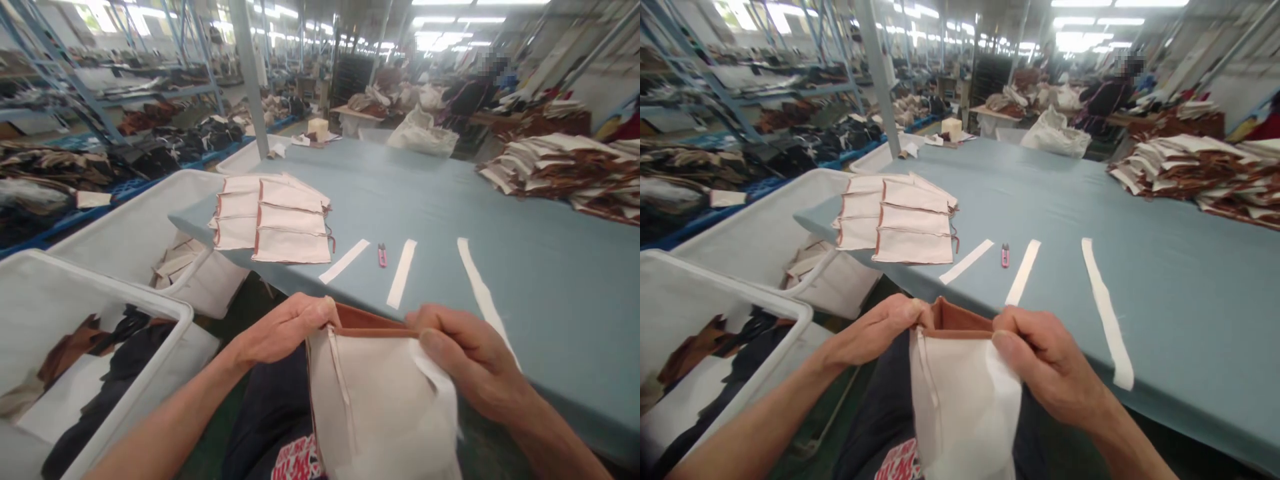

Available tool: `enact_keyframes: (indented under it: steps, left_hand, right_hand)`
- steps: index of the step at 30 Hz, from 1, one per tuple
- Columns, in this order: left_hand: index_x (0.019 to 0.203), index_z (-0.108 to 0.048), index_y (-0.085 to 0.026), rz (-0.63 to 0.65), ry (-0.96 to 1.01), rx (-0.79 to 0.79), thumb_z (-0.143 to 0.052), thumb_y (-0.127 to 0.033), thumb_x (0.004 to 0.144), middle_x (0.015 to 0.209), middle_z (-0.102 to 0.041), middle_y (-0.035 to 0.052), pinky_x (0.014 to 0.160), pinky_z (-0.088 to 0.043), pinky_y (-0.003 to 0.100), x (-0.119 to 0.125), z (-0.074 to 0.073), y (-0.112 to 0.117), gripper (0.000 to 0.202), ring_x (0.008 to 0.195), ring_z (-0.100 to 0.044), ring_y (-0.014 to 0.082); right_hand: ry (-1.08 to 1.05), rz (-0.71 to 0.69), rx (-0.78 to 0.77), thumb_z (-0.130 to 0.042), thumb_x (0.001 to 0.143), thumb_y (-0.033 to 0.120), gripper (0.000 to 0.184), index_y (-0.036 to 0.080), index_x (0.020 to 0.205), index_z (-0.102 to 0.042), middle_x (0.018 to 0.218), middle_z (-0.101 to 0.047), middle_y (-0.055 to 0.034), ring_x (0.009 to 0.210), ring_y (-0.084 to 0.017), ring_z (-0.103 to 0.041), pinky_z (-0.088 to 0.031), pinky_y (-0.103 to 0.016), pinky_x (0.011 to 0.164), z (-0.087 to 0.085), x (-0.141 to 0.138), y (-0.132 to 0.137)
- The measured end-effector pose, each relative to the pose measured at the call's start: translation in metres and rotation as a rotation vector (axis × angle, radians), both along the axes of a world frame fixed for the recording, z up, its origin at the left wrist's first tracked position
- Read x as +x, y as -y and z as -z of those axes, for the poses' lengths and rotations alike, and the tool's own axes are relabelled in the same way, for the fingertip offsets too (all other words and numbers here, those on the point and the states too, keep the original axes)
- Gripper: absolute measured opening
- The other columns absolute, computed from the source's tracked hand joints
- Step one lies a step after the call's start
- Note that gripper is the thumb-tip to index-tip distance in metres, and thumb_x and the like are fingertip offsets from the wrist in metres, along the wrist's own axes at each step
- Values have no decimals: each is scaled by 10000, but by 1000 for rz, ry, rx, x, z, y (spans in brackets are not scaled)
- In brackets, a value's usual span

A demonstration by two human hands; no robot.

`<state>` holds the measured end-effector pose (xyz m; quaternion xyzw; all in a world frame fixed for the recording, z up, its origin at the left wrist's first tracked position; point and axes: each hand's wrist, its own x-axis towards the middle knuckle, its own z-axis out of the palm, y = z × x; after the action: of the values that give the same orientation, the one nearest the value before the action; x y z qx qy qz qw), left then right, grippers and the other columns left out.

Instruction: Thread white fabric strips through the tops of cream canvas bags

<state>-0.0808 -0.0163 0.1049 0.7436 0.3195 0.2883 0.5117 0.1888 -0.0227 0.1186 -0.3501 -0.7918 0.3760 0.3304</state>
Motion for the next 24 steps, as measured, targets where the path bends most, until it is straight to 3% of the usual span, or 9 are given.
enact_keyframes:
  steps: [5, 10, 15, 19, 24]
  left_hand:
    - [802, -626, -152, 90, 59, -31, -304, -447, 1075, 749, -578, 7, 685, -405, 254, 14, -15, 6, 515, 690, -481, 136]
    - [803, -607, -138, 124, 88, -216, -588, -314, 891, 728, -542, -16, 574, -343, 214, 21, -11, 7, 198, 643, -439, 106]
    - [762, -614, -127, 92, 65, -237, -650, -269, 813, 654, -475, -43, 528, -275, 204, 22, -6, 9, 155, 592, -375, 82]
    - [739, -615, -126, 87, 84, -262, -642, -261, 807, 637, -447, -52, 524, -265, 207, 21, -8, 11, 154, 579, -351, 74]
    - [720, -617, -128, 35, 90, -232, -623, -228, 784, 630, -463, -47, 533, -288, 214, 19, -10, 13, 119, 583, -375, 81]
  right_hand:
    - [188, 132, 127, -417, 1059, 315, 397, 232, 673, -379, 586, -420, 47, 515, -115, -403, -331, -251, 492, 29, 19, -3]
    - [190, 144, -10, -387, 1063, 330, 373, 220, 715, -461, 625, -489, 31, 564, -128, -469, -389, -251, 537, 49, 15, -1]
    - [142, 83, -76, -417, 1053, 322, 329, 185, 816, -600, 744, -642, -22, 679, -152, -581, -464, -262, 641, 53, 4, -8]
    - [127, 48, -78, -442, 1037, 313, 296, 188, 832, -615, 754, -653, -20, 685, -153, -589, -467, -259, 656, 52, 1, -13]
    - [89, -8, 6, -489, 968, 268, 182, 200, 855, -615, 756, -625, -2, 666, -145, -567, -442, -248, 625, 27, -7, -6]
